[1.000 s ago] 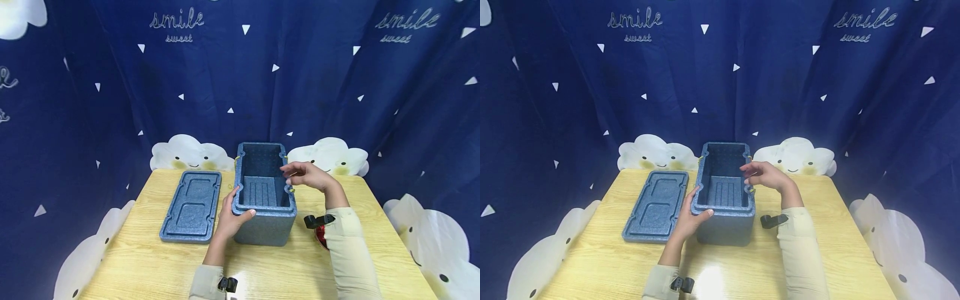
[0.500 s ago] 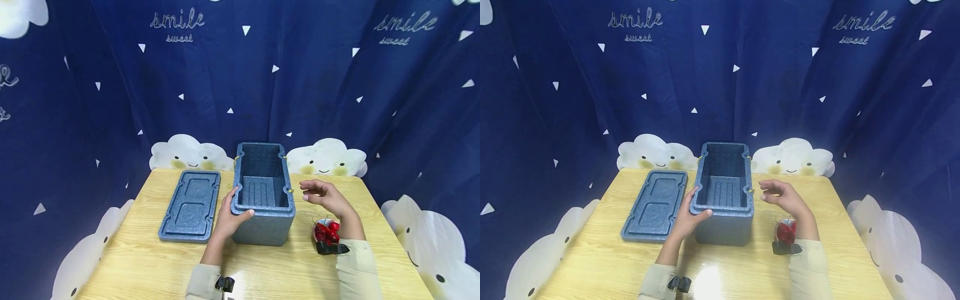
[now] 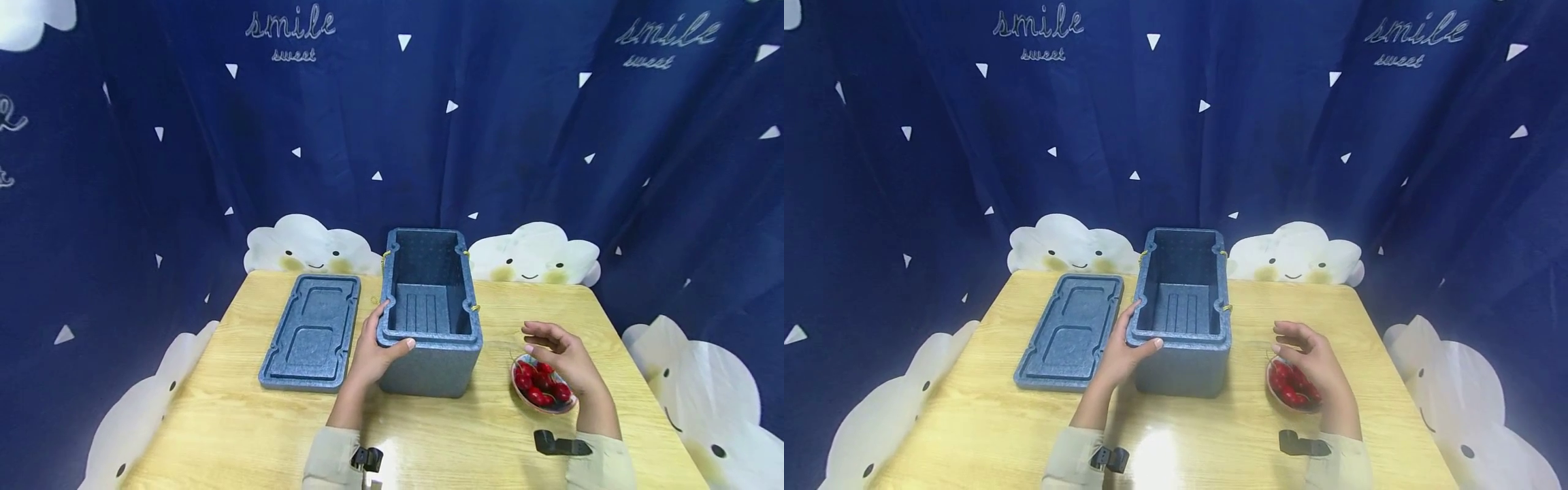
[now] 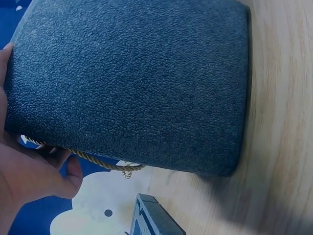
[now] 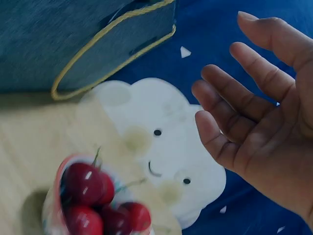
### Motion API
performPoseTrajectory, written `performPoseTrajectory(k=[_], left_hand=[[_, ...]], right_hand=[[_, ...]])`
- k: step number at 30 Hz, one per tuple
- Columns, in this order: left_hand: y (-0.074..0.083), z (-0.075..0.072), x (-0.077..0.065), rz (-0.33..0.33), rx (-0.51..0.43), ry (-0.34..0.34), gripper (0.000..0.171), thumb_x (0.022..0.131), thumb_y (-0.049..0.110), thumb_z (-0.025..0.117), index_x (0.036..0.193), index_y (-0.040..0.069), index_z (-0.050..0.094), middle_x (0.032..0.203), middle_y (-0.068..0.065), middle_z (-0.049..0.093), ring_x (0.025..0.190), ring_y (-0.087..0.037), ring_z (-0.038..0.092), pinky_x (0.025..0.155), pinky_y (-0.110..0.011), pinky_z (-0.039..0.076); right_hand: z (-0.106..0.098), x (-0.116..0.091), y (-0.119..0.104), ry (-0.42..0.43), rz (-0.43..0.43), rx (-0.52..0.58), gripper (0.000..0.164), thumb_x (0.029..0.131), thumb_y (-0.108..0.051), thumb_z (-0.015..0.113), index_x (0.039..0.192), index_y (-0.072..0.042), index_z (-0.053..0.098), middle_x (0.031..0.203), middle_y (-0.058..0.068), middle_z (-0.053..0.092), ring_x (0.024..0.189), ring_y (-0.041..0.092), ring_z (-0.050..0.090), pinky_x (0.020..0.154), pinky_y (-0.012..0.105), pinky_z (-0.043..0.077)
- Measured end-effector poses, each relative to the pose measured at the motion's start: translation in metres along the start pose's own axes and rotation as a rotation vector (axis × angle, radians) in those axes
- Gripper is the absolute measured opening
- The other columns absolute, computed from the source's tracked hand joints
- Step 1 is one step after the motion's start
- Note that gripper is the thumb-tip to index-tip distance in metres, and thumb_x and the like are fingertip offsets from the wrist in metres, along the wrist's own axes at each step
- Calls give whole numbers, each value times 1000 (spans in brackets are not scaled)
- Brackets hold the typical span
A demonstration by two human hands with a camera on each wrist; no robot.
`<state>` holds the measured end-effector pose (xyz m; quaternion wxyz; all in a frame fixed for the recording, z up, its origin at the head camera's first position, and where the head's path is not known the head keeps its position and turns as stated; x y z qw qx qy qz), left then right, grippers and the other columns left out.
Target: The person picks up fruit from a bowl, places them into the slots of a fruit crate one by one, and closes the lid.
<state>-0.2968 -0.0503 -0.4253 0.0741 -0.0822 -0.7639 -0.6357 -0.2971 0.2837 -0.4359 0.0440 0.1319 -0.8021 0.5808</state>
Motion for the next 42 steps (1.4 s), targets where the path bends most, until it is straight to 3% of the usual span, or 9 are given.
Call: performPoseTrajectory(k=[7,10,14,18,19,27,33,37,42], left_hand=[[-3,1,-1,-8,-4,-2,82,72,14,78,142,11,36,140,-20,31,126,-38,31,100,-54,25],[-4,0,-3,-4,-1,3,81,72,14,78,142,11,37,140,-20,32,126,-38,31,100,-54,25],[-4,0,-3,7,-5,6,81,72,13,79,141,11,37,139,-20,33,125,-38,32,100,-53,26],[-3,-1,-2,9,-21,15,80,72,12,78,141,10,37,138,-20,33,124,-37,33,100,-52,26],[-3,-1,-1,9,-26,16,80,72,12,78,141,10,37,138,-20,33,124,-38,34,100,-52,26],[-4,-2,0,-8,-47,26,80,73,11,78,142,12,37,139,-19,31,124,-36,33,100,-50,26],[-5,0,0,-3,-55,12,80,73,12,78,142,12,36,140,-19,30,126,-36,31,100,-51,25],[-6,0,0,-13,-51,11,79,74,12,77,142,12,36,141,-19,29,126,-36,30,100,-51,25],[-3,3,-1,11,-57,17,79,73,11,77,141,10,37,139,-20,30,125,-37,31,100,-51,25]], right_hand=[[0,-22,26,76,34,65,42,85,-2,65,122,12,49,111,-2,62,100,14,58,76,20,48],[1,-32,41,116,63,81,42,85,-7,67,122,7,52,111,-4,61,99,14,58,75,20,48],[-2,-44,68,163,6,216,41,84,-4,67,123,1,55,114,8,61,97,11,58,74,18,48],[-4,-56,73,242,17,225,50,82,-11,70,124,8,51,116,14,60,96,7,59,78,17,46],[-5,-58,76,258,-3,276,47,82,-7,70,123,8,52,114,13,61,95,8,60,78,17,46],[-10,-76,81,413,155,128,48,82,-5,70,122,11,49,104,1,64,87,3,58,75,13,44],[-26,-91,115,555,178,122,51,78,-10,76,123,2,54,106,2,62,86,4,59,70,13,46],[-37,-96,142,604,216,39,54,75,-19,79,123,-5,57,105,0,61,88,5,56,70,11,42],[-44,-99,131,676,225,-125,49,77,-21,77,120,-5,59,103,1,60,89,5,49,68,12,37]])
Point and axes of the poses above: each hand's wrist, its own x-axis towards the middle knuckle, its own z-axis out of the palm, y = z × x, the point moved 10 cm from there along x, towards the middle knuckle
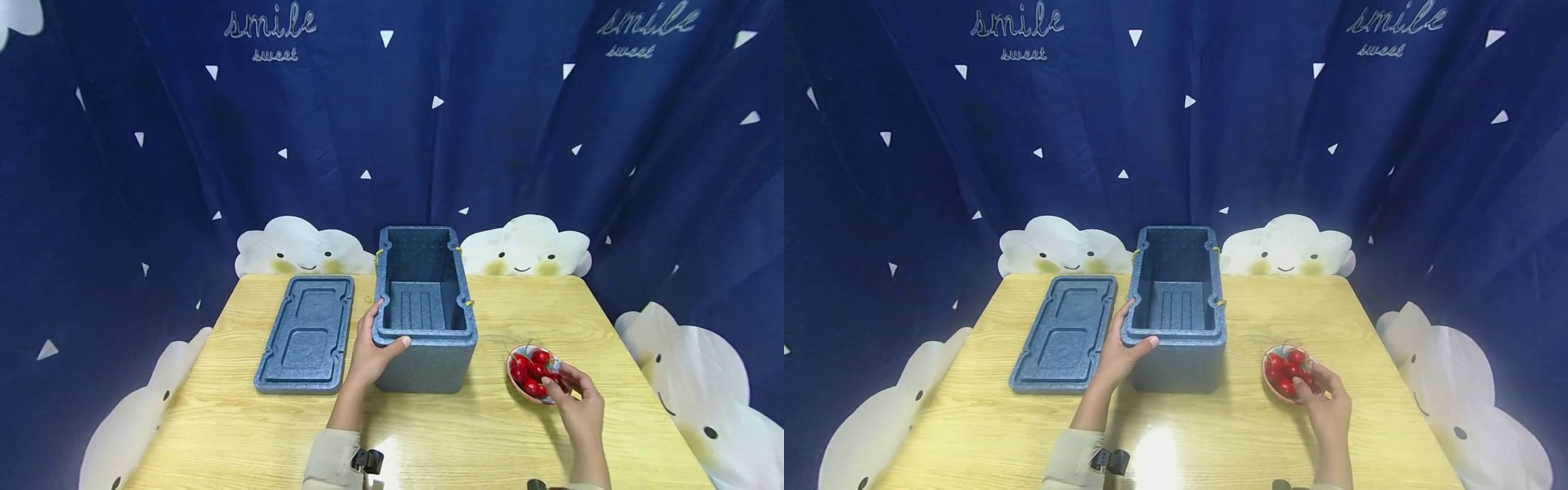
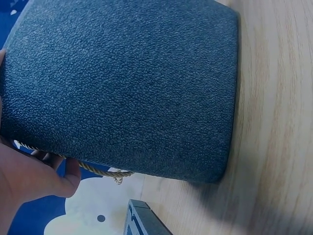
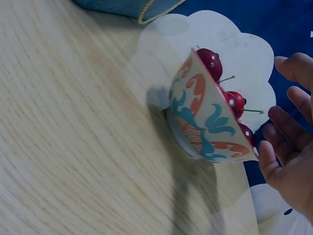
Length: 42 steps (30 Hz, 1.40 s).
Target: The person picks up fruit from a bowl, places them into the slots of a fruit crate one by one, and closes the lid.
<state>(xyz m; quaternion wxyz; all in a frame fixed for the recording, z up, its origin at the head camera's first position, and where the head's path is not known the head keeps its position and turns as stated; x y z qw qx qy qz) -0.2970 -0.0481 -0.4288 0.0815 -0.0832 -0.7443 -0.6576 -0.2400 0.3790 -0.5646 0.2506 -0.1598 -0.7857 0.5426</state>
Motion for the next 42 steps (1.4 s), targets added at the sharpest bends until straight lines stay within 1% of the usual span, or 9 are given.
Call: performPoseTrajectory(k=[5,9,13,17,21,23,25,33,42], left_hand=[[0,1,2,14,-14,12,79,72,10,78,141,11,38,138,-20,31,124,-36,33,100,-50,26],[-3,1,2,13,-28,9,80,72,10,78,141,11,38,139,-19,30,125,-35,32,100,-49,25],[-5,1,1,5,-36,6,80,72,10,78,141,11,38,139,-19,30,124,-35,32,100,-48,25],[-5,0,0,-2,-29,2,80,72,11,77,141,11,37,139,-19,29,125,-36,32,100,-49,25],[-3,0,0,5,-31,2,80,73,11,77,141,10,37,139,-19,29,125,-36,32,100,-49,25],[-3,0,0,6,-35,0,80,73,10,77,141,10,36,139,-19,28,125,-36,31,100,-49,25],[-3,1,1,5,-39,-4,80,73,10,77,142,10,36,140,-19,28,125,-36,31,100,-50,25],[-5,0,2,-2,-35,-7,80,73,11,77,142,12,36,140,-19,27,125,-37,30,100,-53,24],[-2,0,0,13,-26,7,80,72,11,78,141,10,37,138,-20,30,123,-37,33,99,-51,26]], right_hand=[[-1,-6,-34,53,-25,-40,41,76,-10,76,111,5,61,95,7,61,81,9,48,58,14,36],[0,-1,-26,73,-7,-74,38,75,-11,77,108,2,64,92,7,63,79,6,48,59,12,34],[8,1,-16,53,-8,-106,37,77,-13,76,109,2,64,100,15,64,81,-2,50,66,8,36],[13,-2,-27,29,-18,-183,36,78,-9,74,110,4,63,106,21,63,88,7,56,68,6,39],[16,-1,-30,-5,-10,-273,37,79,-11,73,111,5,62,110,24,59,106,31,46,83,26,39],[19,0,-29,-27,-11,-302,38,79,-10,73,112,6,62,112,25,56,111,37,37,86,41,35],[21,2,-27,-44,-18,-333,39,79,-11,72,113,7,61,113,27,53,111,40,31,86,48,31],[28,4,-32,-46,-99,-412,38,77,-12,75,107,8,62,106,27,52,107,43,31,78,48,24],[19,0,-38,29,-106,-371,33,76,-6,74,104,7,64,104,28,55,102,42,36,76,46,26]])
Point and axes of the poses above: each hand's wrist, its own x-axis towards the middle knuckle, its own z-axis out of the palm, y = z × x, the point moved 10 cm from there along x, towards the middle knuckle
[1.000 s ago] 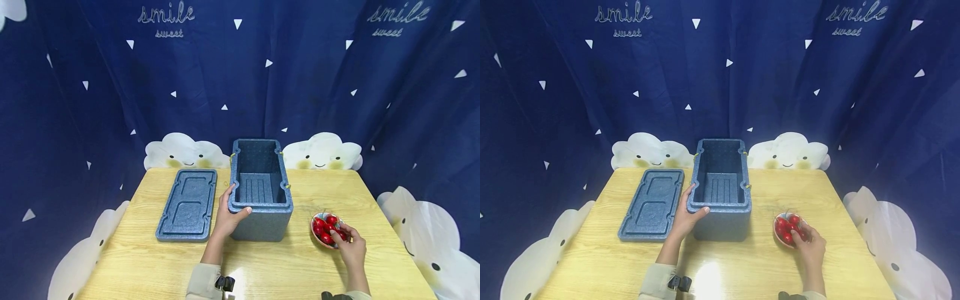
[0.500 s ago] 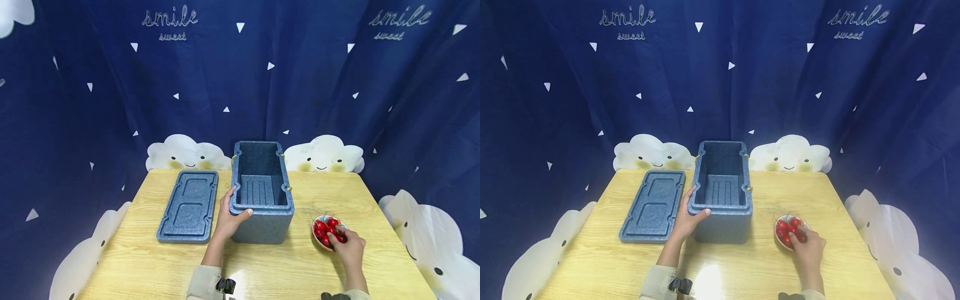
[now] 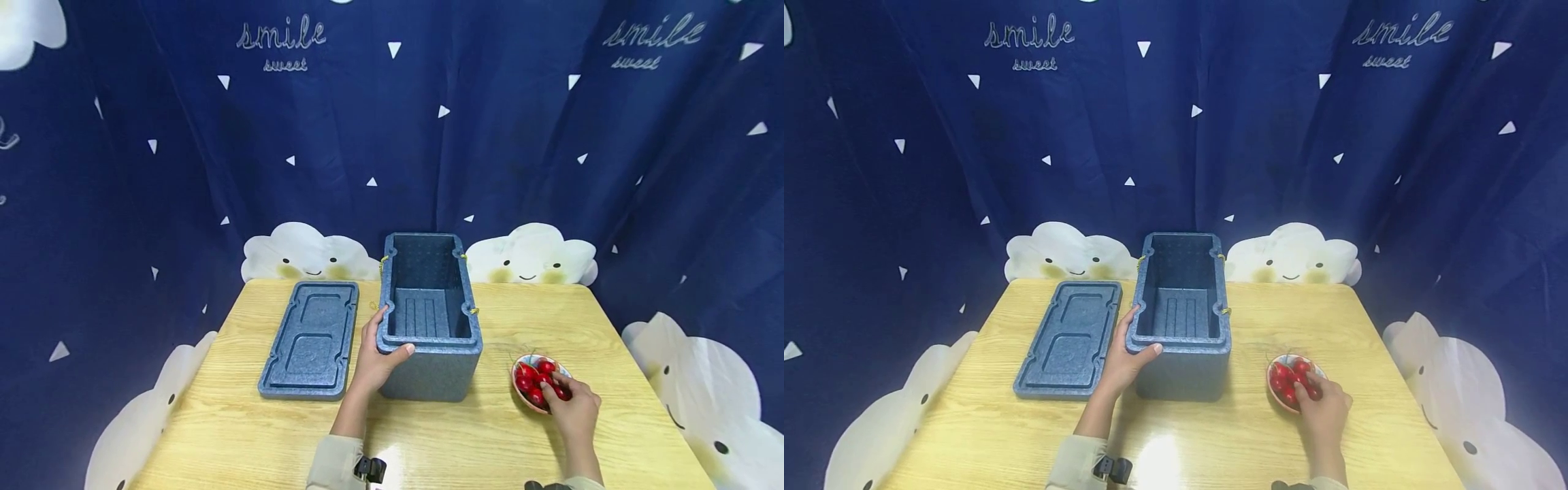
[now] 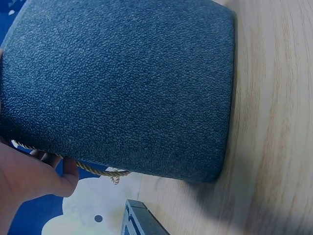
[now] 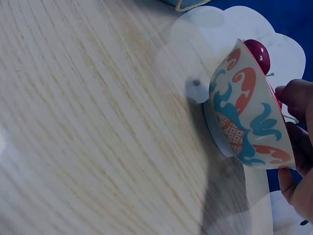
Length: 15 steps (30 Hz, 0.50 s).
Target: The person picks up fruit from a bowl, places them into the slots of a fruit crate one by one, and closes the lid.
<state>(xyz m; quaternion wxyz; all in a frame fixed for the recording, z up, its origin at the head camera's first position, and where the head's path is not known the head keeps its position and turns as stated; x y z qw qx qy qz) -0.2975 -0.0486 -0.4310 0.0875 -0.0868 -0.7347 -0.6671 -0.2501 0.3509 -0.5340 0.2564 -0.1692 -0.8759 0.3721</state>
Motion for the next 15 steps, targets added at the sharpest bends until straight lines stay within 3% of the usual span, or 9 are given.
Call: performPoseTrajectory(k=[15], left_hand=[[-1,1,0,0,-11,-8,80,73,11,77,141,10,36,138,-20,29,124,-37,32,99,-50,25]], right_hand=[[7,6,-3,-17,-64,-99,35,72,-13,76,97,10,65,96,30,54,95,44,40,82,53,21]])
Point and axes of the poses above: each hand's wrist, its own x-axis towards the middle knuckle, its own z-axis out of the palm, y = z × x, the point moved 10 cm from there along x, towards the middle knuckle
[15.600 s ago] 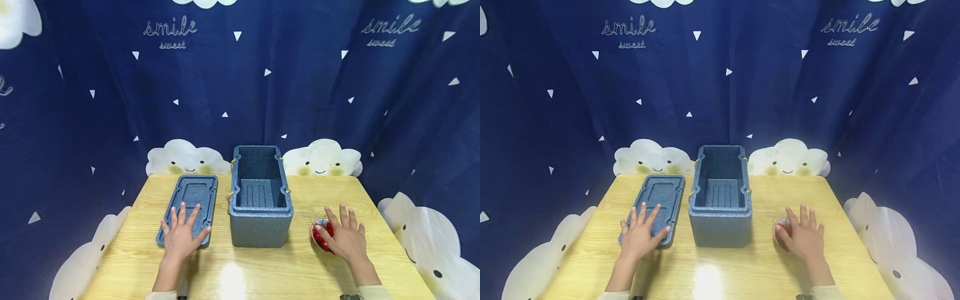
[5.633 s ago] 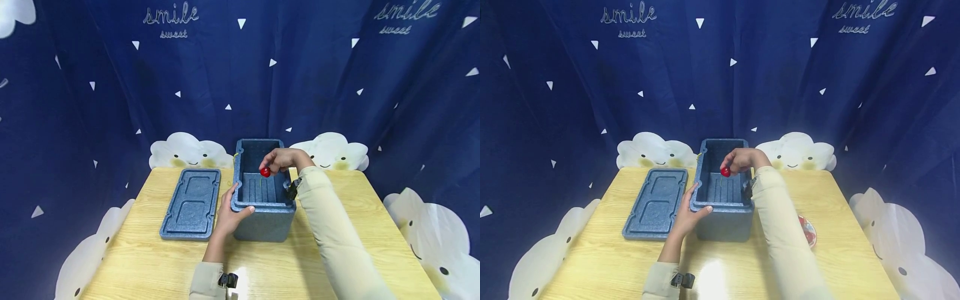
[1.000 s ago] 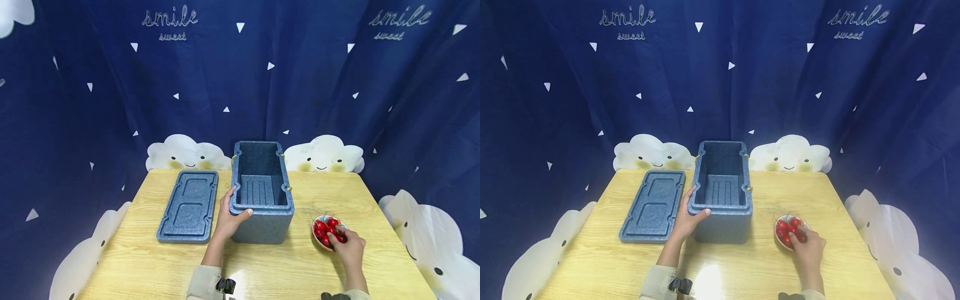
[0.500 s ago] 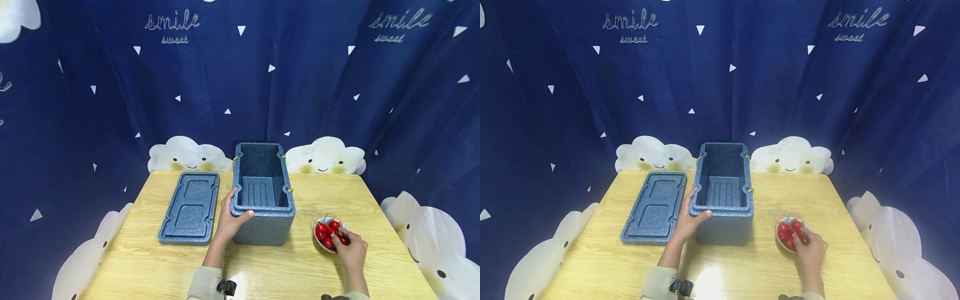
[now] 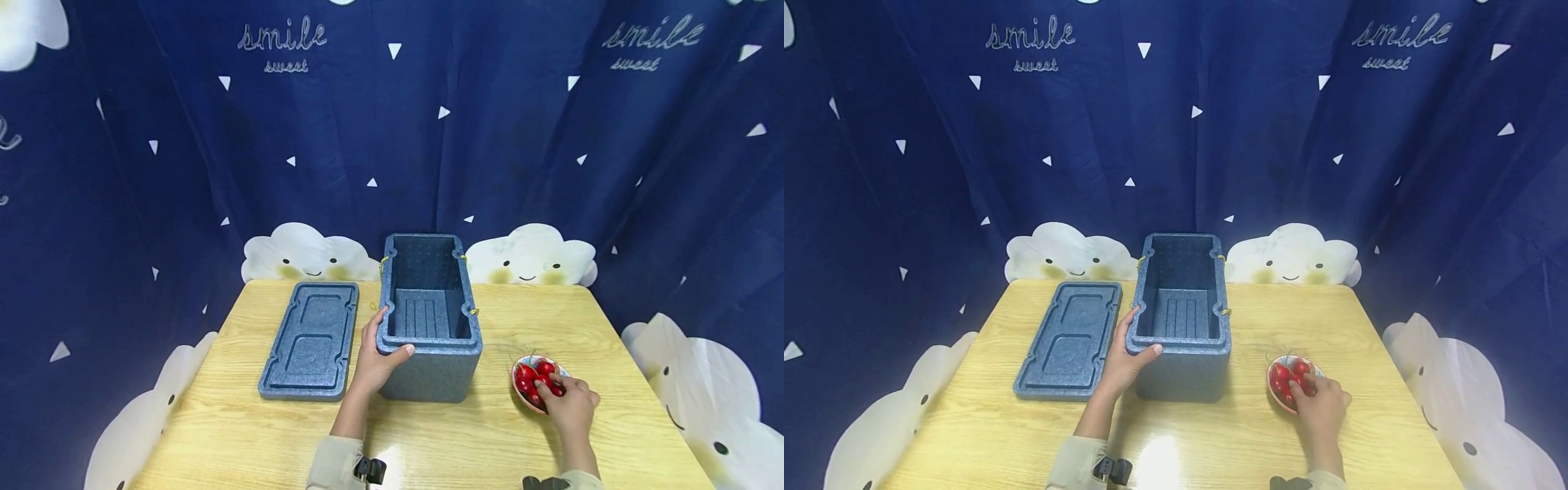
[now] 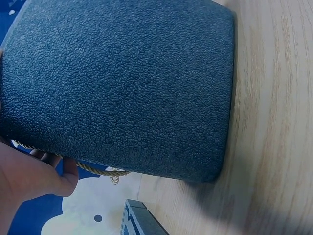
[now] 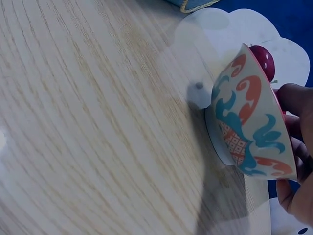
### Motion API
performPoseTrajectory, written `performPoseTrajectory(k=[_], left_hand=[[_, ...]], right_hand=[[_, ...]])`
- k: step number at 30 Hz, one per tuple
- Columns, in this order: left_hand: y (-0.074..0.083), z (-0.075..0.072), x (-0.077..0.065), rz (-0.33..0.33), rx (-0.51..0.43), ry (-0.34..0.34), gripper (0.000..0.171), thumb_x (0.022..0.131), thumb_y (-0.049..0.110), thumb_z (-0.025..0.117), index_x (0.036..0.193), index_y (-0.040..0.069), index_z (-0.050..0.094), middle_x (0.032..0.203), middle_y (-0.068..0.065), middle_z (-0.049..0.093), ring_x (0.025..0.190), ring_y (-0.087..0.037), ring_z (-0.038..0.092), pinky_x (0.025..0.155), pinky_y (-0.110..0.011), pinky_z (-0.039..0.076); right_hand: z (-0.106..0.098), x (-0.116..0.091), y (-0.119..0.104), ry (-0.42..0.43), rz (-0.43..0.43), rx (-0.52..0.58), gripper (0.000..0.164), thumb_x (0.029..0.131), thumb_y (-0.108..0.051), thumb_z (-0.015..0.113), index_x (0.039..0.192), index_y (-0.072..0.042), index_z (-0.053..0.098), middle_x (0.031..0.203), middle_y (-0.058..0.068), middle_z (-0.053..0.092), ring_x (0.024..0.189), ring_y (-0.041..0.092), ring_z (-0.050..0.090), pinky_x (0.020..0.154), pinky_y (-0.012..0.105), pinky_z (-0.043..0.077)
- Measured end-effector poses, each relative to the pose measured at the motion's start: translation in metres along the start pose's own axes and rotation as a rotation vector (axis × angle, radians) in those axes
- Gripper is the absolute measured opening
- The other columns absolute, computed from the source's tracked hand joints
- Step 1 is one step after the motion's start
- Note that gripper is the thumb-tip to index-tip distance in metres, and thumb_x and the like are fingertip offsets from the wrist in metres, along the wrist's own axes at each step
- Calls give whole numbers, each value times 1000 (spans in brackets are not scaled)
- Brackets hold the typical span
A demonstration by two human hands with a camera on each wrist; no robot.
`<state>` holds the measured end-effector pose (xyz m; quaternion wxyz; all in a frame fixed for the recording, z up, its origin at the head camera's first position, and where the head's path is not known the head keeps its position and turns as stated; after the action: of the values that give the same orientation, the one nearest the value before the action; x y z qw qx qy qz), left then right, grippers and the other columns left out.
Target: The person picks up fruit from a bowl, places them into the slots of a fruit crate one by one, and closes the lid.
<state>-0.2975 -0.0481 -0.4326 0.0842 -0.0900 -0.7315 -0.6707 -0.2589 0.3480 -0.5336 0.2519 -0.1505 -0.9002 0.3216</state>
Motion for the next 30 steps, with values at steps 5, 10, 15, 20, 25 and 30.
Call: performPoseTrajectory(k=[5,10,15,20,25,30], left_hand=[[-1,0,1,-4,-4,-5,80,73,11,77,142,11,36,137,-19,30,124,-37,32,99,-51,26],[0,1,1,2,-16,-7,79,73,10,77,141,10,36,137,-20,30,123,-37,32,99,-50,26],[-1,0,1,-3,-23,-3,80,73,9,77,141,10,36,136,-20,30,123,-36,33,99,-48,26],[-2,0,1,-6,-15,-5,79,73,10,77,142,11,36,137,-20,29,124,-37,32,99,-50,26],[0,-1,2,-3,-10,-3,79,73,10,77,141,11,37,137,-19,30,123,-36,33,98,-49,27],[0,-1,1,-7,-13,-7,79,73,9,77,141,11,37,137,-19,29,123,-36,32,99,-49,26]], right_hand=[[1,1,3,-2,33,9,33,73,-12,75,96,9,65,98,31,53,98,47,37,80,53,22],[1,0,6,0,64,31,32,74,-11,75,97,9,65,100,32,52,101,47,34,79,52,23],[-4,-5,6,22,111,100,32,77,-9,74,101,9,64,105,29,54,103,43,33,78,47,26],[-17,-6,4,77,139,134,31,78,-12,73,100,8,64,101,29,58,99,42,37,77,46,28],[-25,-5,1,86,158,141,33,82,-20,71,102,5,64,102,28,60,101,42,48,81,45,34],[-28,-7,3,91,220,250,36,83,-24,71,105,3,63,97,20,64,86,23,60,66,15,43]])
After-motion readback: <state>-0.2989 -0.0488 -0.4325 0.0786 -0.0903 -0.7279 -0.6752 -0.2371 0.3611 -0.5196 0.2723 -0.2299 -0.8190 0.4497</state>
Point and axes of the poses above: each hand's wrist, its own x-axis towards the middle knuckle, its own z-axis out of the palm, y = z × x, the point moved 10 cm from there along x, towards the middle knuckle
